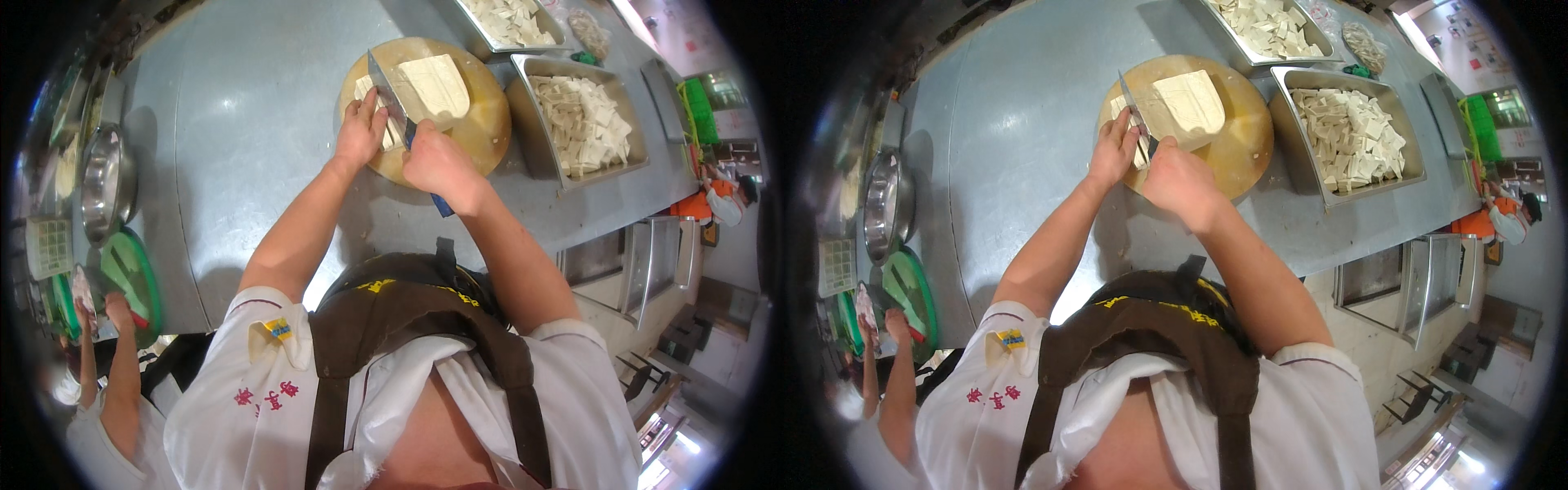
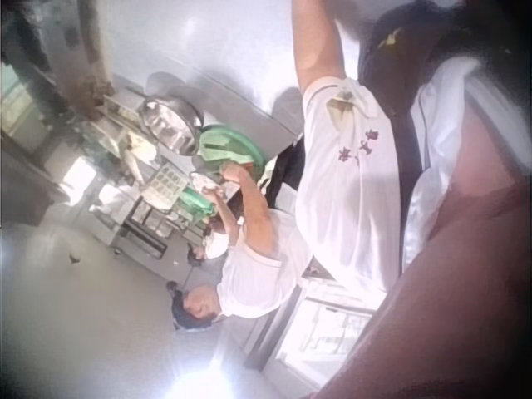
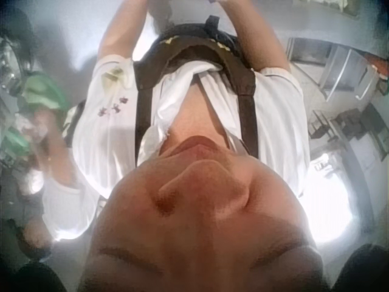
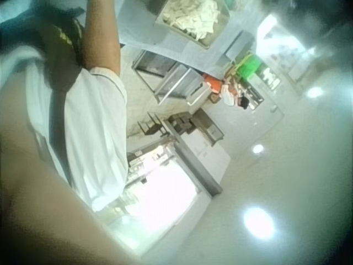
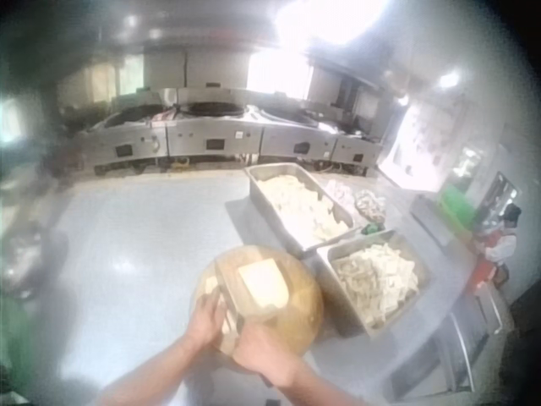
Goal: The person stands at a stainless steel workstation in a commercial kitchen and uses a large cleaver to slice a block of tofu into thin strips on a round wooden cutting board. The cut tofu is then transferred into a metal tray. Another person is visible in the background working at a separate station.
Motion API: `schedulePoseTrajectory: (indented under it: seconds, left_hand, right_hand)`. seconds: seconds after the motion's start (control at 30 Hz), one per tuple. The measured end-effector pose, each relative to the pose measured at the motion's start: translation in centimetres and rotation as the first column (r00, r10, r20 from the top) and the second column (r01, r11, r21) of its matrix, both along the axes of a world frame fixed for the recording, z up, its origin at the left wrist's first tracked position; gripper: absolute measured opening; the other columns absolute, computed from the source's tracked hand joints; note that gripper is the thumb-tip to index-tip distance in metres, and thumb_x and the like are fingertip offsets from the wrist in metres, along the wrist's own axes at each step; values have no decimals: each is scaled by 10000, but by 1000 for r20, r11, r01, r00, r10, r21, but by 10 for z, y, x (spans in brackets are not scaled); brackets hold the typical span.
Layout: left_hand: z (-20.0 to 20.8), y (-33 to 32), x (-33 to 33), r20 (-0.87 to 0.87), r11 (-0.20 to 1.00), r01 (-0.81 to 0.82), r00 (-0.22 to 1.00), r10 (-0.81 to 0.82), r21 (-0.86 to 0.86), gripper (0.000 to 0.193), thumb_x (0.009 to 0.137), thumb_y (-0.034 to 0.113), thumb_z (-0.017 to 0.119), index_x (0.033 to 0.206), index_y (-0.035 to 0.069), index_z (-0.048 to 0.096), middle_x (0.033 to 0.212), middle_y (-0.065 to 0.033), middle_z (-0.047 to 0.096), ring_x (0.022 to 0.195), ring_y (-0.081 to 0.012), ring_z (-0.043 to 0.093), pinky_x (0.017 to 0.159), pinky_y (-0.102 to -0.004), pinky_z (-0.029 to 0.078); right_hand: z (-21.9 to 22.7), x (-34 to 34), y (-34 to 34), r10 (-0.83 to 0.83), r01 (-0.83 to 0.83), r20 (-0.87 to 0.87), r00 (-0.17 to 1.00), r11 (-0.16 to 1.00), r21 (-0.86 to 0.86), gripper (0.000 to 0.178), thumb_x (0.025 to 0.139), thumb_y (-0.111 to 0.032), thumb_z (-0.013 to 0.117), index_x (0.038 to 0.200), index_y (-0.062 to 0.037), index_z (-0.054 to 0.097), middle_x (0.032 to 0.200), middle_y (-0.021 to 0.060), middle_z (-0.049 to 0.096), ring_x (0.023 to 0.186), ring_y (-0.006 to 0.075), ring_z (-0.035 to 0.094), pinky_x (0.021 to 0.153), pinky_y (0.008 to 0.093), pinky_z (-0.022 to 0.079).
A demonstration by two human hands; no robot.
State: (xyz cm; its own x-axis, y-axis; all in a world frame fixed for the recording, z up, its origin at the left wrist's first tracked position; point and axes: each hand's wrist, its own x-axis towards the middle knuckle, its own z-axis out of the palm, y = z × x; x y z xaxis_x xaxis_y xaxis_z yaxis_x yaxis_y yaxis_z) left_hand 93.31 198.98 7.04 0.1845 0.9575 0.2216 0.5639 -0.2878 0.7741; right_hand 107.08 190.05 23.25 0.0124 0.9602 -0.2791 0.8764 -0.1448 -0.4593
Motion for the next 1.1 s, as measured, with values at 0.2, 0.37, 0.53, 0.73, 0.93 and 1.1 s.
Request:
schedulePoseTrajectory:
  seconds: [0.2,0.37,0.53,0.73,0.93,1.1]
  left_hand:
    - [10,-5,2,-2,997,-21,1000,21,-70,514,1000,300,485,1447,57,409,1269,-231,519,1160,-366,524,1004,-380,423]
    - [6,-1,2,-17,996,-36,999,35,-76,522,997,307,489,1455,74,399,1269,-219,513,1149,-364,533,995,-384,430]
    - [6,-1,2,-32,996,-33,999,31,-83,515,988,296,495,1441,66,411,1230,-214,517,1125,-368,534,977,-395,435]
    - [7,-3,3,-32,997,-24,999,21,-74,511,983,278,495,1439,63,410,1224,-217,516,1146,-375,517,990,-394,423]
    - [3,-2,0,-7,998,-2,1000,2,-63,549,963,281,520,1449,59,395,1251,-219,509,1173,-380,500,1018,-388,406]
    - [10,-2,-2,-22,995,22,999,-24,-92,581,934,273,527,1454,57,384,1269,-225,505,1190,-385,493,1019,-399,403]
  right_hand:
    - [-4,-4,7,7,-5,51,999,999,-54,345,838,-181,598,1044,81,505,941,308,660,934,448,650,819,487,513]
    - [-20,-7,10,20,-18,111,994,1000,-25,313,801,-128,555,1027,81,502,896,285,676,866,404,688,752,458,546]
    - [-38,-9,16,13,-1,140,990,997,-82,353,809,-135,558,1075,82,474,941,283,676,906,396,687,782,452,545]
    - [-75,-9,21,6,10,125,992,992,-126,409,811,-137,556,1119,102,434,955,280,675,919,393,685,788,446,546]
    - [-68,-14,22,-4,30,142,990,983,-182,437,810,-141,558,1139,113,423,975,273,675,938,380,683,811,446,539]
    - [-68,-13,23,9,8,150,989,993,-115,429,822,-188,577,1131,86,459,991,252,681,962,375,676,827,442,534]
